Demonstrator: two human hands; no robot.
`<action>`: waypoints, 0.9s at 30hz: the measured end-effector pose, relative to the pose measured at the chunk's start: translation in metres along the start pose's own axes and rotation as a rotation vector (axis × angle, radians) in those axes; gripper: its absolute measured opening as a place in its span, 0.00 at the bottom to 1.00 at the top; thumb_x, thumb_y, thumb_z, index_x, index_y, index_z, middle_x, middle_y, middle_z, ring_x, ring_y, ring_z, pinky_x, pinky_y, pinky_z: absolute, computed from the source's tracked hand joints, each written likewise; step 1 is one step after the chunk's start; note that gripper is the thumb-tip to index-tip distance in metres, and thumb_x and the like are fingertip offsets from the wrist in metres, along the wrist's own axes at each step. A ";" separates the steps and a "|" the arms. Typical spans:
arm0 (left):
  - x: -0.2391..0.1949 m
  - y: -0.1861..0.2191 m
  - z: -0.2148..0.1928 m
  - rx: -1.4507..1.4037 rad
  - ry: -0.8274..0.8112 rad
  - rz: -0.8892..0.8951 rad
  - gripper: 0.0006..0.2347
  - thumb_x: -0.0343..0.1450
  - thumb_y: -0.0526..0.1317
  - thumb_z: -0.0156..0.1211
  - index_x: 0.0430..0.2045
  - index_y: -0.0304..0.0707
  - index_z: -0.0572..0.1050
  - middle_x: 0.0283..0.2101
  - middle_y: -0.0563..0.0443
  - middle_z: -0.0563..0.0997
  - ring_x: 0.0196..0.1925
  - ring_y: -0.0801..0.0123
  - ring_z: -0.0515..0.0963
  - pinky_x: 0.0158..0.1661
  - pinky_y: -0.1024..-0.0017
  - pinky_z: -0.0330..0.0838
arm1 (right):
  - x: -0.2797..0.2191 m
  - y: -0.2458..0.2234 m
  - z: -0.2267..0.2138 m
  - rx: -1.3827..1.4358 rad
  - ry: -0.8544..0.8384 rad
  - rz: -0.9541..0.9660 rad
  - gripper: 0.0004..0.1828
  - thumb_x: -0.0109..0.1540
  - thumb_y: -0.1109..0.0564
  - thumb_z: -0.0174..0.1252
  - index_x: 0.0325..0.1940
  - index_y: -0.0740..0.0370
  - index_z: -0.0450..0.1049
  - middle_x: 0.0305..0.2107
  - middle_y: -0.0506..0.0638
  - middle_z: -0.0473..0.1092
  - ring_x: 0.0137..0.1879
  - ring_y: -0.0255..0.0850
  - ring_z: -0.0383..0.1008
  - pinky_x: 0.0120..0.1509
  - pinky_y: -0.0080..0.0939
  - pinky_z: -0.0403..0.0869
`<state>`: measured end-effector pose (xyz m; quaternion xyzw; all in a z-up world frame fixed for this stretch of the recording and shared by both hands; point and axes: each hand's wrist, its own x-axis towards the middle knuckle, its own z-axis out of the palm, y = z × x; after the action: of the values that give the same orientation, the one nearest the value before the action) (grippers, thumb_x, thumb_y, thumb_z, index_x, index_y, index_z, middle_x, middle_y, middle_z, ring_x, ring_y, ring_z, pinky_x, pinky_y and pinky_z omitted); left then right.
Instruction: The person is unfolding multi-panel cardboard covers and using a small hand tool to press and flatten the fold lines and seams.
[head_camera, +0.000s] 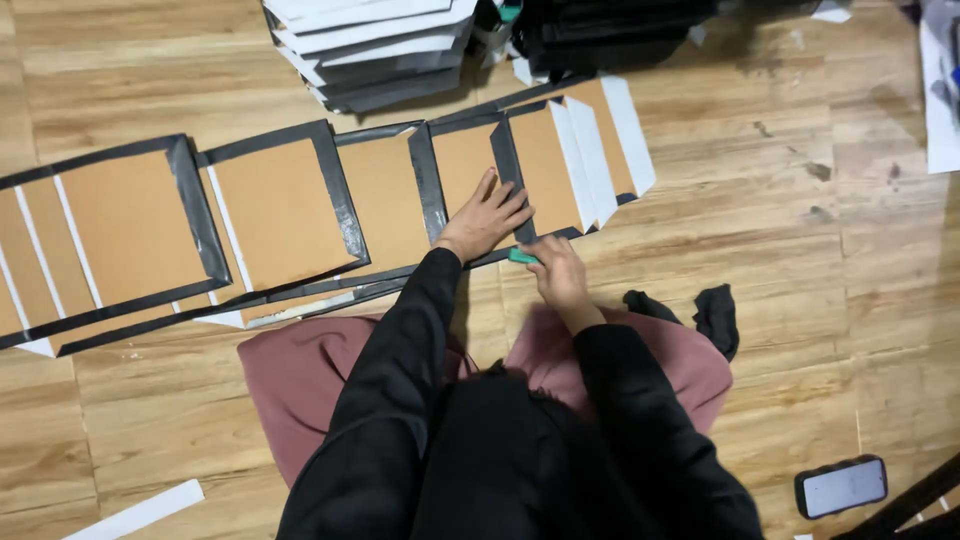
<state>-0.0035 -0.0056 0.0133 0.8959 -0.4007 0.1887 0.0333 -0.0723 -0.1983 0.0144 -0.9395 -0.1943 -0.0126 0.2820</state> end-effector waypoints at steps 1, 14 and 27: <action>0.005 -0.003 0.001 0.016 0.004 0.025 0.16 0.63 0.39 0.52 0.45 0.53 0.66 0.51 0.54 0.67 0.55 0.59 0.64 0.60 0.45 0.43 | 0.000 -0.004 -0.009 0.092 0.054 0.058 0.14 0.56 0.47 0.52 0.42 0.52 0.72 0.30 0.50 0.66 0.41 0.51 0.65 0.50 0.46 0.65; -0.003 -0.021 -0.045 0.027 -0.224 0.085 0.11 0.55 0.43 0.55 0.30 0.54 0.70 0.32 0.56 0.70 0.30 0.65 0.72 0.39 0.63 0.61 | -0.005 0.063 -0.002 1.225 0.459 1.218 0.20 0.54 0.44 0.47 0.43 0.56 0.69 0.19 0.44 0.62 0.18 0.34 0.63 0.16 0.31 0.60; 0.067 0.021 -0.001 -0.111 -0.181 0.016 0.14 0.68 0.41 0.45 0.48 0.46 0.59 0.46 0.50 0.65 0.50 0.59 0.66 0.51 0.60 0.57 | 0.005 0.038 0.015 1.127 0.646 1.277 0.15 0.46 0.60 0.60 0.35 0.57 0.66 0.17 0.44 0.62 0.17 0.36 0.68 0.10 0.31 0.63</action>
<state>0.0218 -0.0669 0.0364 0.9028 -0.4192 0.0846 0.0449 -0.0546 -0.2178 -0.0171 -0.5421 0.4741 -0.0197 0.6935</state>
